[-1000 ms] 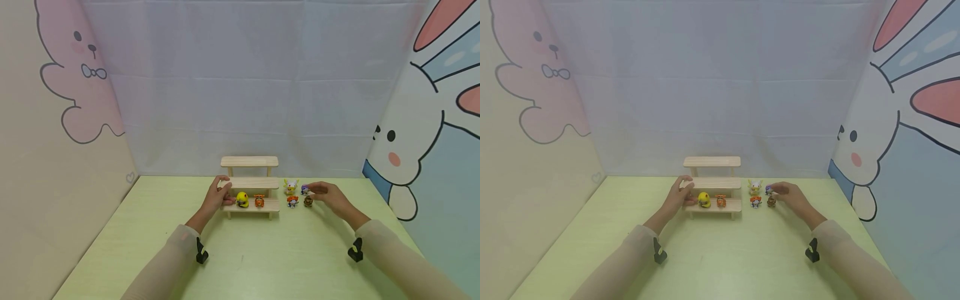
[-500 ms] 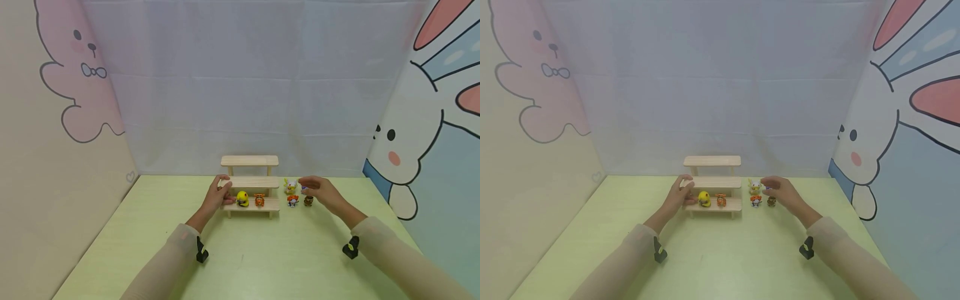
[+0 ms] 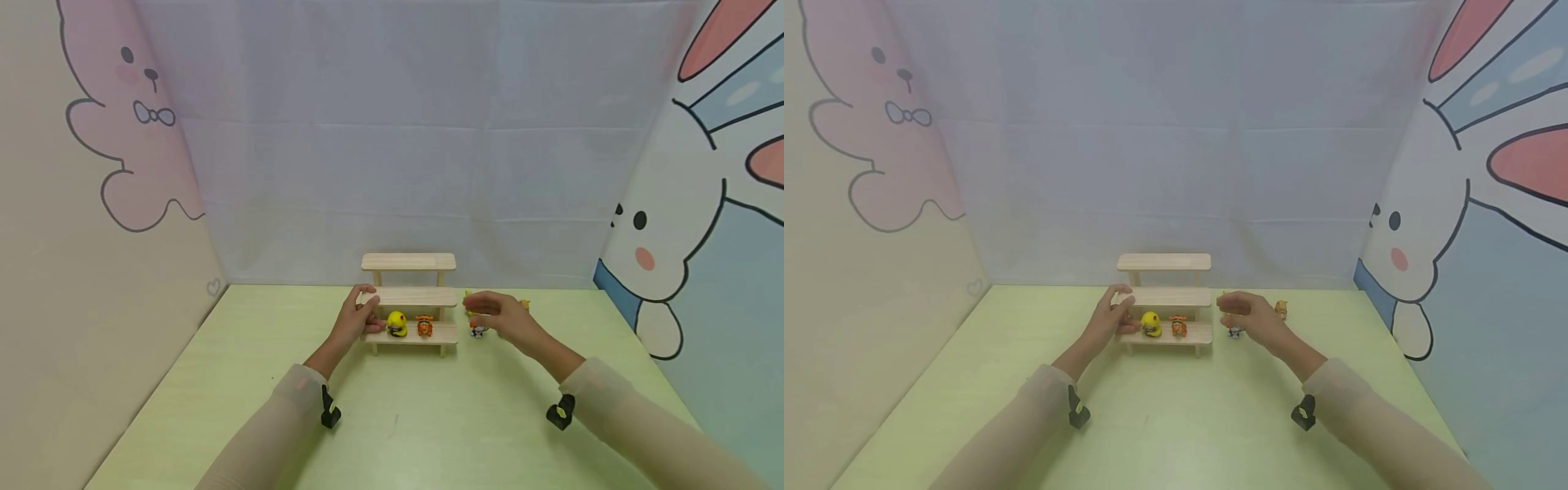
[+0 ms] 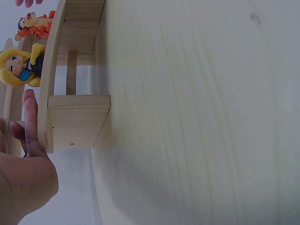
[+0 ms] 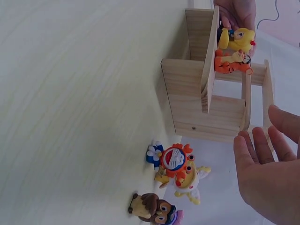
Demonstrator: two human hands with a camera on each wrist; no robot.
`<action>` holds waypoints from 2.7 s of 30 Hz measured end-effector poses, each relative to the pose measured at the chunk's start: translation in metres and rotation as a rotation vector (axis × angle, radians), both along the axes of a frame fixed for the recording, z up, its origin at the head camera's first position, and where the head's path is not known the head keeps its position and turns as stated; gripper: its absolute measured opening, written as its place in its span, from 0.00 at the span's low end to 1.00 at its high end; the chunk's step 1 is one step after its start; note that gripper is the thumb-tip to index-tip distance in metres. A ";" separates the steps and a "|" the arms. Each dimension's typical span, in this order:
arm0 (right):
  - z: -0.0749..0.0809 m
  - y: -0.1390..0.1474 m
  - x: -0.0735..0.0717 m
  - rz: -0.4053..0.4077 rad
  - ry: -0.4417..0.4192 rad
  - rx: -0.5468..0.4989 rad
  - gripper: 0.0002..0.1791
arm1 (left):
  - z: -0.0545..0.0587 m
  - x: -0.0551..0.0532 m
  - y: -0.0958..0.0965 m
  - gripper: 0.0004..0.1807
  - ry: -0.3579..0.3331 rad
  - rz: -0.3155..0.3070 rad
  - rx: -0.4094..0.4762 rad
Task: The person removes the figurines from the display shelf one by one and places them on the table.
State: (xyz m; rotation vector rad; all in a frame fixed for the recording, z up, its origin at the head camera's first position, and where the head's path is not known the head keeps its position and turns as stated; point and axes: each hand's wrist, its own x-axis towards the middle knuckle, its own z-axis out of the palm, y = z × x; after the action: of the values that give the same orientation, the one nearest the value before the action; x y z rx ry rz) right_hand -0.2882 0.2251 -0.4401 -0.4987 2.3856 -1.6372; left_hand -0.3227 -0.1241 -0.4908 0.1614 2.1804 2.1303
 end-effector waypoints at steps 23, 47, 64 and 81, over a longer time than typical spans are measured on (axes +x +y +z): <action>-0.018 -0.057 0.008 0.080 -0.007 -0.064 0.27 | -0.001 0.001 0.002 0.16 -0.008 0.009 0.018; -0.034 -0.094 0.002 -0.045 0.045 -0.086 0.25 | 0.005 0.005 0.002 0.17 -0.009 0.002 0.023; -0.035 -0.103 0.001 -0.106 0.005 -0.111 0.16 | 0.003 0.005 0.001 0.18 0.012 -0.008 0.022; -0.033 -0.096 0.003 -0.128 -0.040 -0.137 0.17 | 0.002 0.004 0.001 0.17 0.014 0.001 0.019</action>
State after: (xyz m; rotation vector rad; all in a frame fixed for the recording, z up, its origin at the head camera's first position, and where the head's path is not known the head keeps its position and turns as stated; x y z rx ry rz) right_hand -0.2848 0.1294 -0.4734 -0.3382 2.3309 -1.8557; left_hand -0.3184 -0.1226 -0.4883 0.1774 2.1696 2.1574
